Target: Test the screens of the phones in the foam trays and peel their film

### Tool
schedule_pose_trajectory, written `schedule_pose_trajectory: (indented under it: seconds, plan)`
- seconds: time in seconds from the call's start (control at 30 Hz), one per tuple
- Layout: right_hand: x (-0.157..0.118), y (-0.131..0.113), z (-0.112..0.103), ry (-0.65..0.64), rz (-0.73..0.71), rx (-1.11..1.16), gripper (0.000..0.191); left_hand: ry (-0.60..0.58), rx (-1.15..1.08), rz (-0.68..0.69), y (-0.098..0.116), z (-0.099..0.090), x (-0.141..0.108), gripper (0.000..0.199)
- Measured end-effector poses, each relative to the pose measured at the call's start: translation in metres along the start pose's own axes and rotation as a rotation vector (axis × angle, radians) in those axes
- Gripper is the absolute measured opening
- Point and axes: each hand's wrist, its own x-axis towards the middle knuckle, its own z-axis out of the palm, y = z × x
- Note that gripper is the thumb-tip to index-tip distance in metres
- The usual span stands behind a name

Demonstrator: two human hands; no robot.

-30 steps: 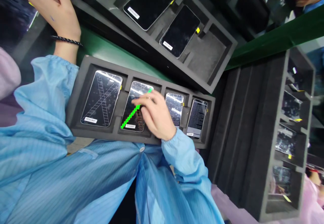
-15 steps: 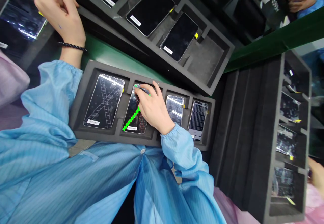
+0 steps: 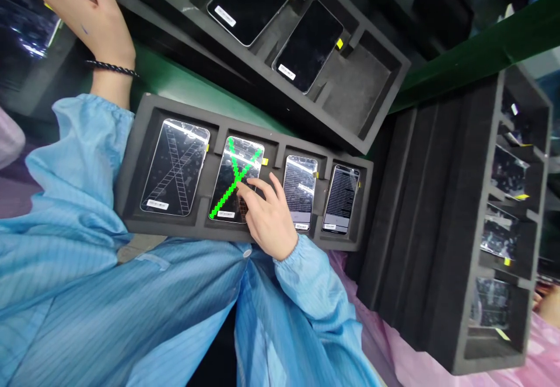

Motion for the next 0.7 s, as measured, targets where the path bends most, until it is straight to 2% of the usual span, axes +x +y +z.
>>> schedule_pose_trajectory:
  seconds: [0.2,0.47,0.57,0.7]
  plan:
    - [-0.026,-0.01,-0.007,-0.055,0.002,0.042,0.06,-0.003,-0.053,0.022,-0.008,0.001,0.003,0.024]
    - [-0.048,-0.017,-0.013,-0.125,-0.021,0.051,0.044,0.032,0.051,-0.095,0.016,-0.003,-0.003,0.021]
    - [-0.036,-0.012,-0.025,-0.098,-0.036,0.064,0.04,-0.013,0.05,-0.121,0.02,-0.007,-0.002,0.022]
    - [0.004,-0.007,-0.042,0.026,-0.011,0.118,0.04,-0.058,-0.017,-0.145,0.027,-0.013,-0.002,0.03]
